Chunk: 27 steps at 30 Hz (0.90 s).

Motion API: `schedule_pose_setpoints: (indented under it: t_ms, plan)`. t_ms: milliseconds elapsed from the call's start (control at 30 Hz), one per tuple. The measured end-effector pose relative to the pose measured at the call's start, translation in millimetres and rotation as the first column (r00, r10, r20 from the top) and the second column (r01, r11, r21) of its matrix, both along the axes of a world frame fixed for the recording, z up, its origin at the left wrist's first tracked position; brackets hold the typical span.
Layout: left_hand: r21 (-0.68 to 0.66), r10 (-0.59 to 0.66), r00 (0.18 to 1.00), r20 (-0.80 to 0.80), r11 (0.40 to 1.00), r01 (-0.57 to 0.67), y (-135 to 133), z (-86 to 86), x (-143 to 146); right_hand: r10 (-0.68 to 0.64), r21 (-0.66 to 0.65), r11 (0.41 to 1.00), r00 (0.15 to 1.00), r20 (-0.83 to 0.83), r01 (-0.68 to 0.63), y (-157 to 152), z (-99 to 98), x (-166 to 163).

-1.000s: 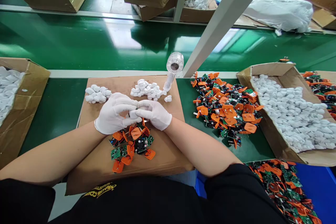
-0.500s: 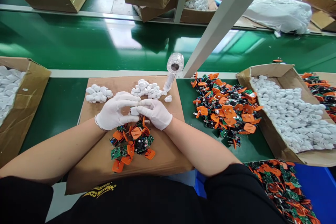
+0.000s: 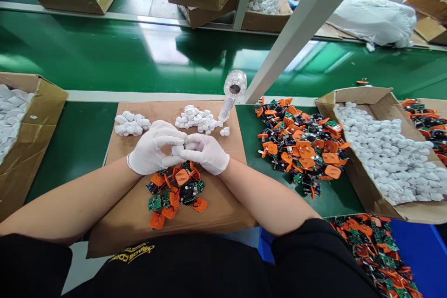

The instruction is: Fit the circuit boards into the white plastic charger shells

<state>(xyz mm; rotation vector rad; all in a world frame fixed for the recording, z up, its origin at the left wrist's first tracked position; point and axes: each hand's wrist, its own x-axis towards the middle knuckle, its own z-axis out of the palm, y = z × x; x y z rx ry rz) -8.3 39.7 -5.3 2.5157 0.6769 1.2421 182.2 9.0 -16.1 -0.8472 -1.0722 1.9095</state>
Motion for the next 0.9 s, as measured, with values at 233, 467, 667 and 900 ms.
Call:
schedule_pose_setpoints:
  t_ms: [233,467,667,900]
  plan:
    - [-0.117,-0.205,0.978,0.042,0.971,0.209,0.8,5.7,-4.0,0.18,0.03,0.984,0.982,-0.051,-0.178,1.8,3.3,1.6]
    - [-0.206,-0.189,0.979,0.073,0.958,0.2,-6.2,1.4,0.3,0.219,0.094,0.971,0.976,0.009,-0.219,-0.5,2.7,0.7]
    - [-0.311,-0.209,0.978,-0.008,0.93,0.196,-7.5,0.8,-3.0,0.27,0.088,0.958,0.962,0.027,-0.272,-0.6,2.6,1.9]
    - [-0.277,-0.282,0.957,0.065,0.916,0.289,-2.7,-1.8,-3.8,0.321,0.29,0.895,0.941,0.11,-0.339,2.6,-0.1,7.0]
